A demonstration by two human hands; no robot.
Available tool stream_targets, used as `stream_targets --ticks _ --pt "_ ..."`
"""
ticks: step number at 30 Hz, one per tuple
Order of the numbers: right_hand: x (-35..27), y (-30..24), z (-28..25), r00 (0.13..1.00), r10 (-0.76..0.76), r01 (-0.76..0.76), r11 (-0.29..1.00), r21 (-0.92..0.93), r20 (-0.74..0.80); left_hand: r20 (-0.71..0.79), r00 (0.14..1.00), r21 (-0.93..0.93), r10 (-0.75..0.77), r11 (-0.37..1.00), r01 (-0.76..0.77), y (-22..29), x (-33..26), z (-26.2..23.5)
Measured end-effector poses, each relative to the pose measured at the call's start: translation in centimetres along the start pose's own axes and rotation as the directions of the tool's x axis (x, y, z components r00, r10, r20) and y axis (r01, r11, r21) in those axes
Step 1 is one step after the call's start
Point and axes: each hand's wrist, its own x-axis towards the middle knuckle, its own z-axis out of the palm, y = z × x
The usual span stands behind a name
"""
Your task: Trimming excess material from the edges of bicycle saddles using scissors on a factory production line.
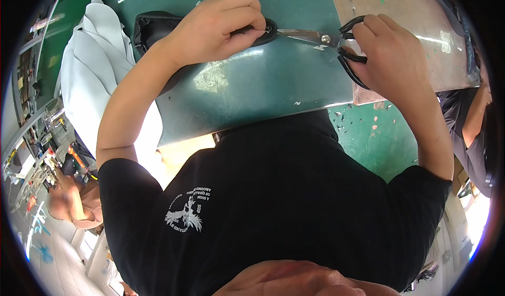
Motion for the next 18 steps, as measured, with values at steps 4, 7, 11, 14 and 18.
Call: stream_targets --ticks 4,7,11,14,18 --pt "0.2 -0.1 -0.6 0.999 0.006 -0.005 0.999 -0.037 0.032 -0.044 0.998 -0.011 -0.041 0.999 0.04 0.8 0.5 0.0" --pt "0.0 -0.1 -0.9 0.999 0.024 -0.022 0.999 -0.048 0.033 -0.078 0.995 0.018 -0.056 0.998 0.058 0.8 0.5 0.4" --pt "0.1 -0.2 -0.9 0.999 0.022 -0.02 0.999 -0.047 0.028 -0.071 0.997 0.027 -0.02 0.999 0.022 0.2 0.0 0.7" --pt "0.4 -0.6 -1.2 0.998 0.03 -0.026 0.998 -0.065 0.06 -0.047 0.997 -0.028 -0.062 0.998 0.061 0.5 0.1 0.3" --pt "1.1 -0.3 -1.1 0.999 -0.045 0.046 0.999 -0.024 0.016 0.016 0.989 -0.059 -0.147 0.987 0.148 0.5 0.0 -0.3"
